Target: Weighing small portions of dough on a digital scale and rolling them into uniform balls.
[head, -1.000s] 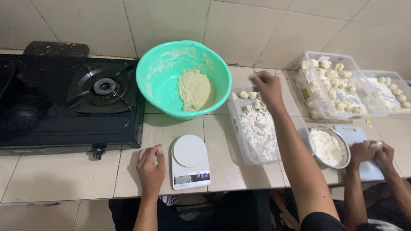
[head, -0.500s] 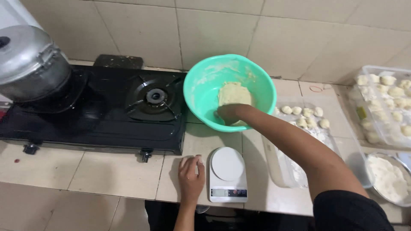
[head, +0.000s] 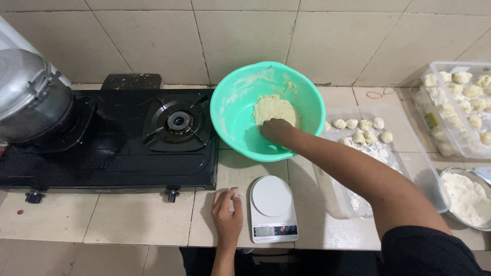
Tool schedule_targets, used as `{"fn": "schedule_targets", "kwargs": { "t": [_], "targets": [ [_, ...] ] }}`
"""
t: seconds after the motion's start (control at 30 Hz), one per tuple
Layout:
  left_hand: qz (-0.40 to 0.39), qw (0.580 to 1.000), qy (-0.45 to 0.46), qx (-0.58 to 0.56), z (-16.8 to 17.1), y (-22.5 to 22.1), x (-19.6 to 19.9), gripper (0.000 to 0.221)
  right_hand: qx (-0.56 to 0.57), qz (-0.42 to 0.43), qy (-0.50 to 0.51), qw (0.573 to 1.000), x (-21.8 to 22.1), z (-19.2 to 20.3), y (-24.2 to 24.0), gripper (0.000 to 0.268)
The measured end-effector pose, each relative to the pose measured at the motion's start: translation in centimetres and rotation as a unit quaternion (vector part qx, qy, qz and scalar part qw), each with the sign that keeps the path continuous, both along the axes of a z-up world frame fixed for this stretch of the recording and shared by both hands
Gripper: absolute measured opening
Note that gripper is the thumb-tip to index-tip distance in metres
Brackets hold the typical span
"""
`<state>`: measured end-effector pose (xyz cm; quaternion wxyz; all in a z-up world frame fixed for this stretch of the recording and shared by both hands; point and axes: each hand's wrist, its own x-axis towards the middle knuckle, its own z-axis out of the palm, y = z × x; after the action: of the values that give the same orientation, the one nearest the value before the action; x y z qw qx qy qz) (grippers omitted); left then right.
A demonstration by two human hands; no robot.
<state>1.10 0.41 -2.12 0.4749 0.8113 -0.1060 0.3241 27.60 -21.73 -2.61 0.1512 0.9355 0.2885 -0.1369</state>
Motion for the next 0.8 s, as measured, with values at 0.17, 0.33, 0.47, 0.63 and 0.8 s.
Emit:
{"fn": "schedule_targets", "kwargs": {
  "t": [0.17, 0.33, 0.47, 0.63, 0.8],
  "targets": [
    [0.012, 0.997, -0.075, 0.011, 3.7, -0.4, 2.0, 0.014, 0.012, 0.003, -0.053, 0.999, 1.5, -1.1, -0.6, 0.027],
    [-0.038, 0.996, -0.083, 0.012, 9.5, -4.0, 9.9, 0.032, 0.141, -0.125, 0.029, 0.982, 0.8, 4.3, -1.6, 0.017],
    [-0.104, 0.92, 0.261, 0.274, 13.3, -7.1, 16.7, 0.097, 0.237, -0.176, 0.0, 0.956, -1.3, 10.3, -2.0, 0.013],
    [-0.154, 0.844, 0.378, 0.348, 7.4, -11.7, 22.8, 0.109, 0.355, -0.219, -0.01, 0.909, -4.4, 14.5, -3.2, 0.016],
    [-0.099, 0.882, 0.332, 0.318, 6.7, -13.6, 23.0, 0.035, 0.419, -0.278, -0.027, 0.864, -3.5, 14.2, -6.3, 0.033]
  ]
}}
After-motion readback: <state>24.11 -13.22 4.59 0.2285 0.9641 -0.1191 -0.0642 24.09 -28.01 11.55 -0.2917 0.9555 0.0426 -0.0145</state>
